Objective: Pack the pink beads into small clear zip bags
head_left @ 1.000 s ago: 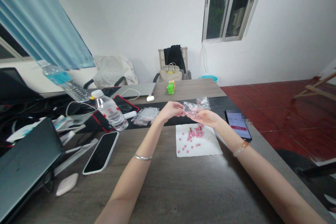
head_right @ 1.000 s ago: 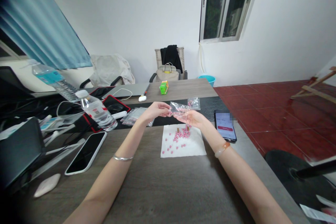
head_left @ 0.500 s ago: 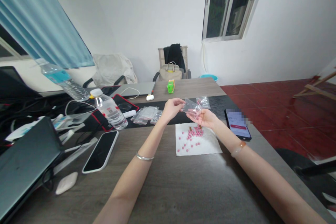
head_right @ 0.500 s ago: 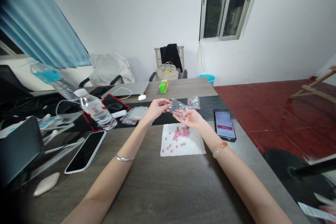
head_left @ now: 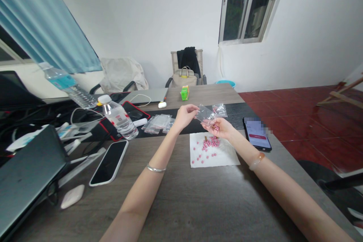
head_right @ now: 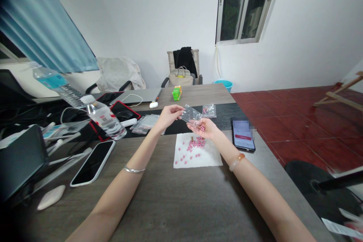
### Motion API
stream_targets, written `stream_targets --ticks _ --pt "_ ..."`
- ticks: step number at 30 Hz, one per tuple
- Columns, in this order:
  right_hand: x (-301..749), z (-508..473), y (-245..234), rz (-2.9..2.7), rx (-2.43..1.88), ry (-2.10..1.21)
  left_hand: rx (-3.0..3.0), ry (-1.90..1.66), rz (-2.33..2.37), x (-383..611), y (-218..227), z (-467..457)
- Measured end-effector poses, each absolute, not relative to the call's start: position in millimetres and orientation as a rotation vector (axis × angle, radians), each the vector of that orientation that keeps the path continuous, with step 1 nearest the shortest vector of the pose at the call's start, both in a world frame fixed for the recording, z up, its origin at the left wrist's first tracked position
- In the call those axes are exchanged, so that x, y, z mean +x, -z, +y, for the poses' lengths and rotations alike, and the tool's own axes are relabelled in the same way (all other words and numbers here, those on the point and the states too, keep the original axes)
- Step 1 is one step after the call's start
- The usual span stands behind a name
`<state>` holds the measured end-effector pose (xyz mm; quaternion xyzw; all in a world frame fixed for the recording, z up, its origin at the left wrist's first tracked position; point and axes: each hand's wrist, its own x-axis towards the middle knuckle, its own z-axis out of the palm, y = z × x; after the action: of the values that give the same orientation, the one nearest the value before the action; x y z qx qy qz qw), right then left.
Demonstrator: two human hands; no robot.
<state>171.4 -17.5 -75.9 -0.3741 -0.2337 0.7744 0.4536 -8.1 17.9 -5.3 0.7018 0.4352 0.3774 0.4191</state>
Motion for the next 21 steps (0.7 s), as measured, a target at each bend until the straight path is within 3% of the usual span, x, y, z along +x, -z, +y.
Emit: stream_targets --ticks 6,12,21 --pt "171 -17 75 -0.745 -1.106 -1.947 1.75 -0.9 1.135 -27 0 27" --pt "161 -21 68 -1.065 -1.307 -1.895 2.127 -0.525 1.431 -65 4 48" --pt "140 -43 55 -1.62 -1.535 -1.434 2.247 -0.475 1.949 -74 27 52"
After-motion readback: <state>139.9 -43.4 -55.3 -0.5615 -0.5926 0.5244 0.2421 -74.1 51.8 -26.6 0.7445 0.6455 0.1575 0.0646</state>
